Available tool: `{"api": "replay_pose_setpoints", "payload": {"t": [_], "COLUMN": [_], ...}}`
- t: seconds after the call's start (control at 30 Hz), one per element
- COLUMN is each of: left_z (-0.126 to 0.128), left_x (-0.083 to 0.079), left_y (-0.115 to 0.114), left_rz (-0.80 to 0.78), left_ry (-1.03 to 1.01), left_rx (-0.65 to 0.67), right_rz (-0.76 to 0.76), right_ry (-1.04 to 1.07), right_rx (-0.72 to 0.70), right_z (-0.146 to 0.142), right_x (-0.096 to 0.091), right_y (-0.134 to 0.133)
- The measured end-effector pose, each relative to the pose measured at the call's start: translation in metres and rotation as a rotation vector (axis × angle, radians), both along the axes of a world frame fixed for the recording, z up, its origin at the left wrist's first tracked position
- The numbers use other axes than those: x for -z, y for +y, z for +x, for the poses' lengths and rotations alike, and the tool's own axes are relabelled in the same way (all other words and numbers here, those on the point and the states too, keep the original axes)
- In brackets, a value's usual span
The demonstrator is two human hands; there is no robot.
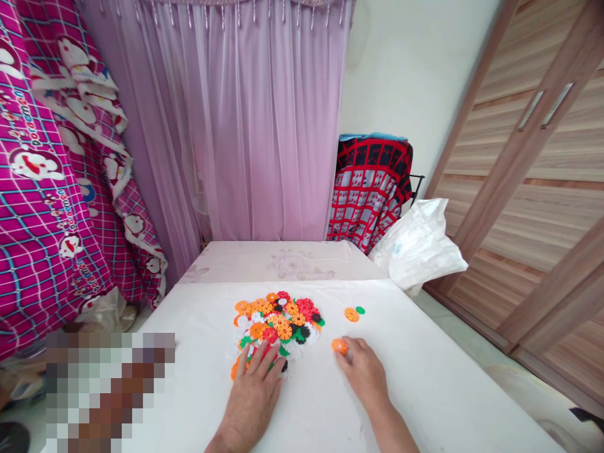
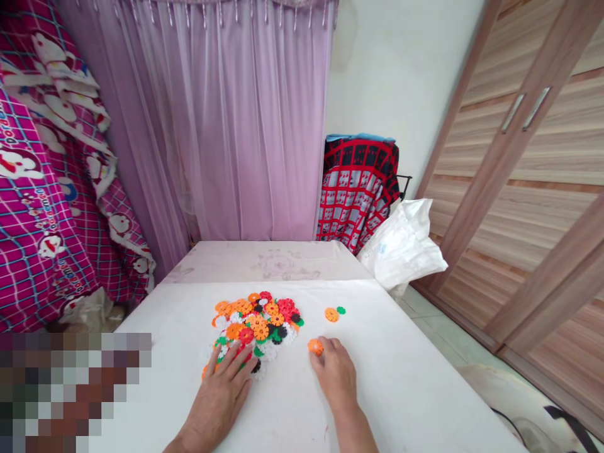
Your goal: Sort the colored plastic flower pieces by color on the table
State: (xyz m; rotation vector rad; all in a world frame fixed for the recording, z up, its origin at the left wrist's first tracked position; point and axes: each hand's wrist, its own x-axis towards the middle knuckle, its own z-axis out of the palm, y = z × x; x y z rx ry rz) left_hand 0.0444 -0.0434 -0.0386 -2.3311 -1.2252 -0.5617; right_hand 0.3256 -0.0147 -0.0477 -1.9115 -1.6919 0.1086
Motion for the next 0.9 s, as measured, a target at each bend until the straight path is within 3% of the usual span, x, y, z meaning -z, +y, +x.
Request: {"api": "replay_pose_setpoints", "payload": {"t": [0.1,0.23,0.43,0.63,0.9], "left_z": [-0.018,-0.038,-0.058,-0.059,-0.062], "left_x": [0.004,0.007,0.011,0.014,0.013], "left_y": [0.0,0.004,0.005,0.006,0.005], "left_rz": [0.043,0.006,-0.034,-0.02,-0.018], "left_ry": [-0.065,-0.182,-0.302,-0.331,-0.336], "left_rx": [-0.108,-0.249,-0.39,-0.386,-0.346], "right_rz": [-0.084,-0.181,-0.141,0.037,0.091], "right_ry": [-0.164,-0.162,-0.112,-0.124,-0.089], "right_rx": [0.027,0.021,-0.003,-0.046,-0.001], "right_z": [-0.004,-0.001,0.007,0.002,-0.004], "right_x": [-0.007,-0.012,-0.004,0.005,0.012], "right_y": [-0.001,0.002,0.004,0.004,0.008]}}
